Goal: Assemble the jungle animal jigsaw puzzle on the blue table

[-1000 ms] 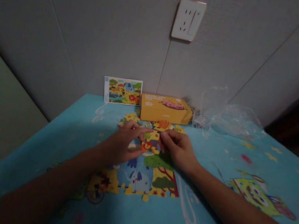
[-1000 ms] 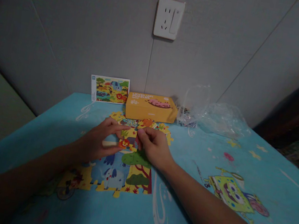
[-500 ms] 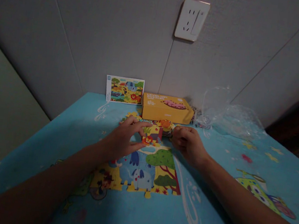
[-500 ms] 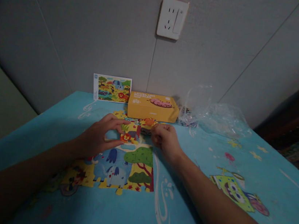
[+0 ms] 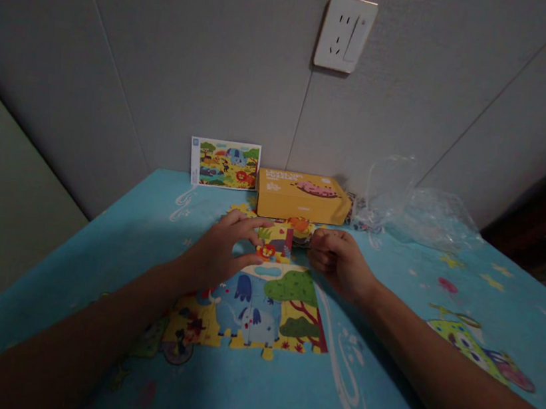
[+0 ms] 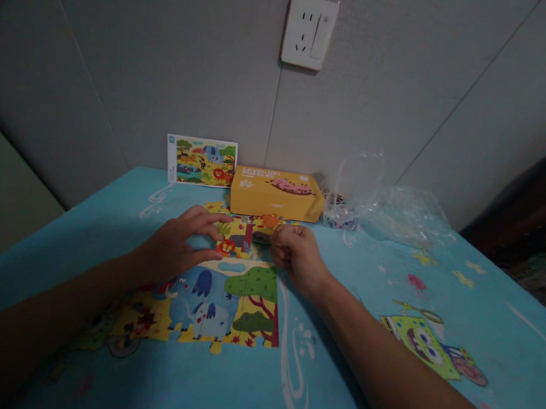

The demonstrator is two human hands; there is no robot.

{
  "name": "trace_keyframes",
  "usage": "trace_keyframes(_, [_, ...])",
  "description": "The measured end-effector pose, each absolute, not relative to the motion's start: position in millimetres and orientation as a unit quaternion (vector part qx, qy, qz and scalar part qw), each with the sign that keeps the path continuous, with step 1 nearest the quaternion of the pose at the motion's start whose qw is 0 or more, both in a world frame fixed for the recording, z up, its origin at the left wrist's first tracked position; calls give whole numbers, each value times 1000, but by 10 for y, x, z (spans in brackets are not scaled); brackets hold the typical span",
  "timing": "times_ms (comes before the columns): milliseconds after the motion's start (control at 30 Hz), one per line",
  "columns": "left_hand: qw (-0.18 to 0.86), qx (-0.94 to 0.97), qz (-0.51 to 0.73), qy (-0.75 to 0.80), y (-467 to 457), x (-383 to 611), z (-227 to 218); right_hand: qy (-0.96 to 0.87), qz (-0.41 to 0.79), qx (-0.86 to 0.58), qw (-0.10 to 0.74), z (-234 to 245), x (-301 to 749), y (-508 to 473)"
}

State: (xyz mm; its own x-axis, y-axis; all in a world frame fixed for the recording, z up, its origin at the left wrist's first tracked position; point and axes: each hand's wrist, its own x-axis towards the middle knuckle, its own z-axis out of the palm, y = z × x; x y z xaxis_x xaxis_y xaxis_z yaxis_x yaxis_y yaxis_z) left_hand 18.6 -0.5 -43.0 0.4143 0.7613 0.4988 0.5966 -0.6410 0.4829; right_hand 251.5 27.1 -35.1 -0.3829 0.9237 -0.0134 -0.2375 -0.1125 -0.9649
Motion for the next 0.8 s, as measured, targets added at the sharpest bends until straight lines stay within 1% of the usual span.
trace_keyframes(100, [123,831,359,406,10,178,-441,-522,702,-307,376,-327,2485,204])
trace_keyframes(167, [121,830,363,405,20,172,-448,-532,707,-301,356,-317,2463,167])
trace_keyframes(433, [109,825,373,410,22,171,-451,-536,681,-317,385,-385,2453,210])
trace_keyframes(600, [116,823,372,413,18,173,-448,-528,625,-327,473,-428,2461,246])
trace_keyframes(633, [120,823,371,413,18,171,-448,-530,618,-327,480,-424,2463,243])
trace_keyframes(800, [133,817,361,431,19,164,-430,-529,625,-337,464,-395,2456,220])
